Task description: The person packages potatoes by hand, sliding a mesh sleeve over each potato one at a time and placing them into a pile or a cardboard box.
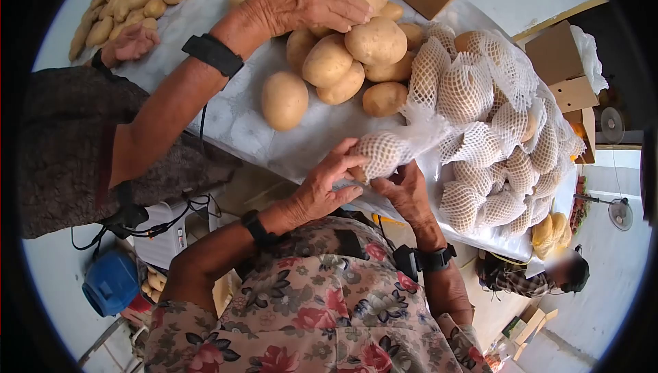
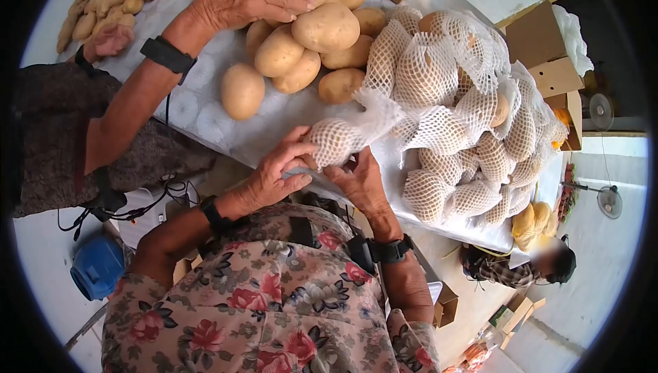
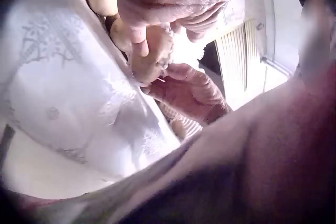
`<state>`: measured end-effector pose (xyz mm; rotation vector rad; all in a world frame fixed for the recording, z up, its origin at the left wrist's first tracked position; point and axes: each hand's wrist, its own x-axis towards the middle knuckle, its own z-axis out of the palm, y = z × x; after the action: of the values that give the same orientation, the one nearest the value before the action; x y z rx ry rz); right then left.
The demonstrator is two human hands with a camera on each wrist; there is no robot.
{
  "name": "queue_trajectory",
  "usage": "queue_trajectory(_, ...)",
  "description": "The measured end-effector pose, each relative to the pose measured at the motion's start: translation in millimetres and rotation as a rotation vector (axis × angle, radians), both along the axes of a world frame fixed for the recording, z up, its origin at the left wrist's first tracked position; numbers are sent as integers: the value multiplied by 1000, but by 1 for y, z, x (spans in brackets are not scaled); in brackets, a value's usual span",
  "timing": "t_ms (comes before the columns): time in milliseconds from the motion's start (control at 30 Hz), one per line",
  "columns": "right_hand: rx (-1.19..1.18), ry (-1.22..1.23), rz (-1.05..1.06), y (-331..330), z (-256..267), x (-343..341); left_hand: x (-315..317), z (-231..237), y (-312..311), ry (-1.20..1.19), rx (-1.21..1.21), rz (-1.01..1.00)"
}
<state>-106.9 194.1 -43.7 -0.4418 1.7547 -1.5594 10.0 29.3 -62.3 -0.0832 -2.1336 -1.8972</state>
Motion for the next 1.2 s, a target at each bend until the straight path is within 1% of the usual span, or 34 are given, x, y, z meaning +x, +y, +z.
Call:
queue_trajectory(33, -49, -21, -30, -1, 0, -1, -5, 2, -1, 22, 21, -12)
queue_trajectory(67, -49, -15, -36, -2, 2, -6, -11, 1, -2, 46, 37, 35)
queue_trajectory(133, 71, 152, 5, -6, 1, -17, -23, -5, -5, 89, 72, 132)
queue_trajectory(167, 128, 236, 23, -7, 0, -19, -27, -10, -5, 35, 96, 183)
queue_trajectory(233, 182, 413, 45, -4, -19, -20, -38, -25, -4, -67, 138, 279)
queue_trajectory(267, 225, 493, 60, -3, -25, -21, -40, -32, -1, -42, 144, 301)
queue_trajectory(300, 269, 571, 77, -4, -24, -21, -41, -33, 1, -26, 47, 306)
queue_trajectory(333, 245, 593, 81, -3, -21, -19, -40, -35, 3, -16, -49, 311)
queue_trajectory(367, 235, 510, 125, -1, -14, -18, -36, -37, 6, -9, -145, 317)
queue_trajectory(400, 223, 432, 166, 1, -4, -20, -33, -30, 6, -42, -150, 303)
queue_trajectory(433, 209, 358, 206, 4, 2, -23, -31, -28, 5, -40, -250, 317)
queue_trajectory(500, 134, 188, 208, 7, 3, -28, -29, -26, 3, -35, -447, 346)
queue_trajectory(533, 191, 320, 252, 4, 4, -30, -29, -26, 2, -38, -521, 353)
queue_trajectory(600, 10, 277, 121, -5, -13, -26, -28, -27, 1, -48, -670, 369)
queue_trajectory(700, 147, 440, 142, -6, -9, -24, -35, -24, 2, -62, -753, 401)
queue_trajectory(800, 453, 641, 251, 0, -18, -28, -42, -25, 6, -49, -669, 369)
queue_trajectory(867, 318, 758, 202, 6, -29, -29, -46, -24, 8, -73, -643, 313)
queue_trajectory(900, 248, 816, 177, 7, -30, -28, -48, -24, 9, -86, -631, 285)
queue_trajectory(933, 192, 872, 109, 5, -23, -25, -51, -24, 9, -67, -653, 297)
queue_trajectory(1033, 315, 769, 90, 11, -38, -28, -59, -23, 9, -31, -703, 300)
queue_trajectory(1133, 405, 693, 162, 14, -35, -32, -65, -24, 4, 5, -703, 250)
queue_trajectory(1200, 280, 598, 169, 13, -25, -32, -68, -29, 2, 67, -672, 215)
